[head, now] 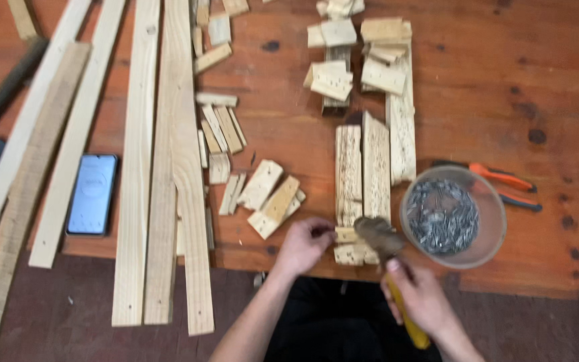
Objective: The person repeatedly picks up small wooden blocks and nails them together using a hammer. They work on a wooden workbench, stacking the finished blocks into a pile.
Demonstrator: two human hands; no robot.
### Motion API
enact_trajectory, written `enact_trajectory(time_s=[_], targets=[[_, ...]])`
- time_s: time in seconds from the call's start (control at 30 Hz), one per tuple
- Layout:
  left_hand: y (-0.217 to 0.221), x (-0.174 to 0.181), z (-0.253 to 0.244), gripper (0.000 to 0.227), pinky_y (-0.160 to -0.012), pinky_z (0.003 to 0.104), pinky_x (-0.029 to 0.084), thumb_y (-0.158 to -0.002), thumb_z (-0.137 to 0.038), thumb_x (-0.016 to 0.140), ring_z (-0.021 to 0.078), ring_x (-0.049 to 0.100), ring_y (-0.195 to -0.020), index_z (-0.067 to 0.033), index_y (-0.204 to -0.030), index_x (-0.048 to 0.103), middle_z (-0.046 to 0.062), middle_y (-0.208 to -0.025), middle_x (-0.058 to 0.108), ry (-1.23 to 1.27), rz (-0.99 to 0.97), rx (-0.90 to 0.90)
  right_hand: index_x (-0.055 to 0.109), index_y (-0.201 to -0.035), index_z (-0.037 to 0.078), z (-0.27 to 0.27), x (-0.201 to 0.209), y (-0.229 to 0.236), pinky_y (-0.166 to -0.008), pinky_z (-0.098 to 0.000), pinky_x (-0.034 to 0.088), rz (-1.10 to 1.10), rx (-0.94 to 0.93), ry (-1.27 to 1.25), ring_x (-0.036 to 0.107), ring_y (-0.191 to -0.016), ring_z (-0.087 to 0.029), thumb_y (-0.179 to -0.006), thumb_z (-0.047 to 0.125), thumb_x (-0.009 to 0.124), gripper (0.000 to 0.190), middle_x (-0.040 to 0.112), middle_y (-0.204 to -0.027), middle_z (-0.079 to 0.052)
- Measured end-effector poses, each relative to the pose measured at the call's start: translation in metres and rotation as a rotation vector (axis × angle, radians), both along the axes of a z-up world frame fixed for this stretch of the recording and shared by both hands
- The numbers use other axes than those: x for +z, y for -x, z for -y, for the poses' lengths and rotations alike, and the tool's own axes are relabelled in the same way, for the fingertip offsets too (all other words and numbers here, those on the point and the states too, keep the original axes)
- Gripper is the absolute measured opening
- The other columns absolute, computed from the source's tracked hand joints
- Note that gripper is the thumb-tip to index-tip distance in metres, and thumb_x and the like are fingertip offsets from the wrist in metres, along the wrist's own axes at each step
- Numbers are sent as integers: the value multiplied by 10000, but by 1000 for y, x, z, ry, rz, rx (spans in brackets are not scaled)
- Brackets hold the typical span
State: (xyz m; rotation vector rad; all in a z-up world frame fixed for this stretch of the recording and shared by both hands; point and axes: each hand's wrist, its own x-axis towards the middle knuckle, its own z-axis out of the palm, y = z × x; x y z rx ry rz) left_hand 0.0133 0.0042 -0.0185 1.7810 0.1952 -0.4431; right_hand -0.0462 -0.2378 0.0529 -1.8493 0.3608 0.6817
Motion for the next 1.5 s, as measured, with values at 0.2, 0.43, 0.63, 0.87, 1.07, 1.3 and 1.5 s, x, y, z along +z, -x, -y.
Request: enact_trajectory(time_s=[0.2, 0.43, 0.63, 0.87, 1.07, 1.3, 1.5], targets=[[5, 34, -2, 193, -811, 252, 583, -892, -176, 711, 106, 728, -861, -115, -1057, 789, 8, -990, 808, 2, -77, -25, 667, -934, -106, 13, 19, -1, -260, -318, 391, 144, -88, -233, 484, -292, -237, -1023, 365, 481, 514, 571, -614, -175], [19, 39, -7, 286, -850, 214, 576, -884, -199, 689, 85, 751, -920, -105, -1132, 796, 11, -1044, 823, -1, -108, 18, 649, -1000, -83, 27, -9, 7, -273, -342, 397, 42, -127, -272, 479, -304, -259, -1043, 362, 445, 491, 558, -634, -183], [9, 57, 6, 394, -802, 381, 574, -917, -297, 676, 204, 707, -831, -103, -1256, 724, 61, -1058, 713, -221, 166, -6, 640, -1008, -84, 30, -8, 11, -253, -339, 400, 132, -216, -294, 474, -319, -243, -1034, 378, 463, 496, 546, -610, -182], [-33, 45, 33, 554, -1272, 535, 171, -1030, -477, 450, 354, 303, -1539, -130, -1447, 562, 165, -1606, 428, -447, 799, -556, 595, -994, -59, 46, -14, 19, -253, -343, 382, 131, -339, -425, 442, -315, -236, -1016, 452, 501, 521, 509, -607, -177], [-24, 40, 35, 595, -1266, 523, 173, -1041, -532, 366, 325, 377, -1499, -117, -1362, 648, 148, -1555, 500, -426, 796, -547, 614, -996, -69, 57, -15, 22, -276, -364, 400, 86, -334, -388, 467, -322, -261, -1037, 407, 471, 499, 536, -615, -182], [-4, 35, 38, 446, -1260, 532, 228, -1042, -423, 485, 335, 439, -1449, -107, -1263, 709, 138, -1466, 586, -405, 833, -467, 603, -957, -75, 54, -21, 19, -270, -359, 406, 81, -282, -414, 460, -299, -256, -1036, 396, 470, 496, 544, -617, -193], [-7, 51, 14, 282, -876, 506, 539, -879, -91, 629, 353, 652, -1054, -10, -1143, 682, 197, -1122, 689, -451, 927, -20, 612, -948, -75, 53, -22, 17, -272, -376, 420, 89, -261, -393, 485, -295, -257, -1033, 374, 472, 478, 556, -616, -185]])
